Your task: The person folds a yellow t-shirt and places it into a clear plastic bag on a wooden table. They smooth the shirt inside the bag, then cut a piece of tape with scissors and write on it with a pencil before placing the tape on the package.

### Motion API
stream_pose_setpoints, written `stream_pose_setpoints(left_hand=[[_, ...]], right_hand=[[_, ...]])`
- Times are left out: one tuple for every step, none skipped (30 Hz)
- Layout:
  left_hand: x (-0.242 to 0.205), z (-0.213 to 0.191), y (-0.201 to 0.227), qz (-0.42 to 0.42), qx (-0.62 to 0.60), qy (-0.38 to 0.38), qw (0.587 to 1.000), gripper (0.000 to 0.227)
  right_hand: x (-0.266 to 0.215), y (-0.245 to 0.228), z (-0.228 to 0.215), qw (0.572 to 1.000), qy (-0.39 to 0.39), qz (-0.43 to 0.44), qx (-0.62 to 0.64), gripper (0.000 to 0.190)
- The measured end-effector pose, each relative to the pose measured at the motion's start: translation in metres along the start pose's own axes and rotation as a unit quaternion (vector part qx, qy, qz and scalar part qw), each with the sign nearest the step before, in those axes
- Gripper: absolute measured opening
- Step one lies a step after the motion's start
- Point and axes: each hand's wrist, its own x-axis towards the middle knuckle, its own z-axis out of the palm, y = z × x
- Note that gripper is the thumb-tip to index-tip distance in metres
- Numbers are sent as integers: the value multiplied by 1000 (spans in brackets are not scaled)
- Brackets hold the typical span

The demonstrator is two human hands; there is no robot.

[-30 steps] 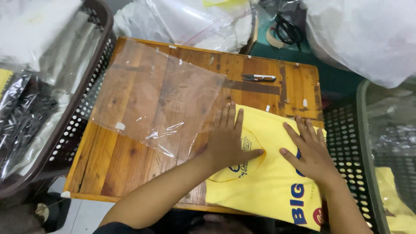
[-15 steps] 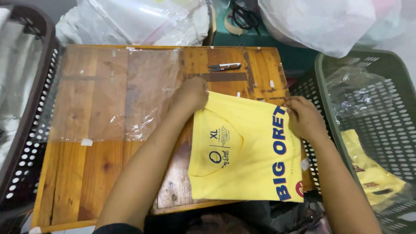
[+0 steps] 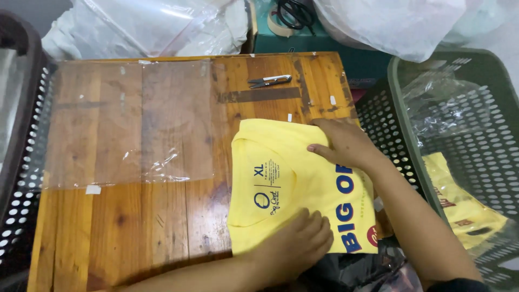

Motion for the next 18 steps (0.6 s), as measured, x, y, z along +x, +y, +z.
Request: stream_pose_setpoints(left_hand=[[3, 3, 4, -5, 2, -3, 1000, 42], [5, 6, 9, -39, 18, 67, 997, 26], [8, 8, 13, -71, 35, 138, 987, 14], [10, 6, 13, -79, 41, 133, 987, 14], [12, 4, 13, -93, 6, 146, 985, 15], [16, 4, 12, -107, -27, 161, 981, 16], [15, 5, 15, -115, -19, 160, 980, 16], [15, 6, 19, -125, -31, 171, 977, 16], [15, 7, 23, -134, -42, 182, 973, 17], [15, 9, 20, -143, -37, 180, 972, 17], [15, 11, 18, -139, -89, 208, 964, 12], [14, 13, 17, -133, -143, 234, 952, 11], [14, 12, 18, -140, -141, 233, 952, 11], [14, 13, 17, -140, -113, 223, 958, 11], [15, 13, 17, -140, -84, 212, 963, 11], [18, 15, 19, -142, -85, 212, 963, 11], [22, 17, 22, -161, -78, 205, 962, 14], [26, 19, 23, -178, -68, 200, 961, 18]], right_hand=[[1, 6, 3, 1000, -1, -7, 0, 50], [4, 12, 6, 998, 14, -45, -33, 34], [6, 17, 9, 994, 30, -84, -67, 35], [0, 12, 7, 993, 30, -94, -67, 35], [-6, 8, 5, 994, 31, -89, -62, 29], [-11, 5, 3, 994, 35, -85, -60, 32], [-17, -2, 0, 993, 36, -96, -63, 32], [-24, -8, -2, 995, 19, -57, -83, 36], [-31, -13, -4, 994, 4, -18, -104, 45], [-37, -12, -2, 994, 2, -27, -106, 45], [-42, -11, 1, 987, 6, -64, -147, 53], [-50, -9, 4, 978, 8, -98, -184, 60], [-54, -7, 5, 977, 5, -105, -184, 60], [-58, -5, 6, 976, -1, -157, -151, 66], [-62, -3, 7, 971, -8, -209, -117, 74], [-66, -4, 6, 971, -10, -210, -117, 74], [-70, -6, 5, 966, -9, -244, -84, 85], [-72, -7, 3, 959, -8, -278, -53, 98]])
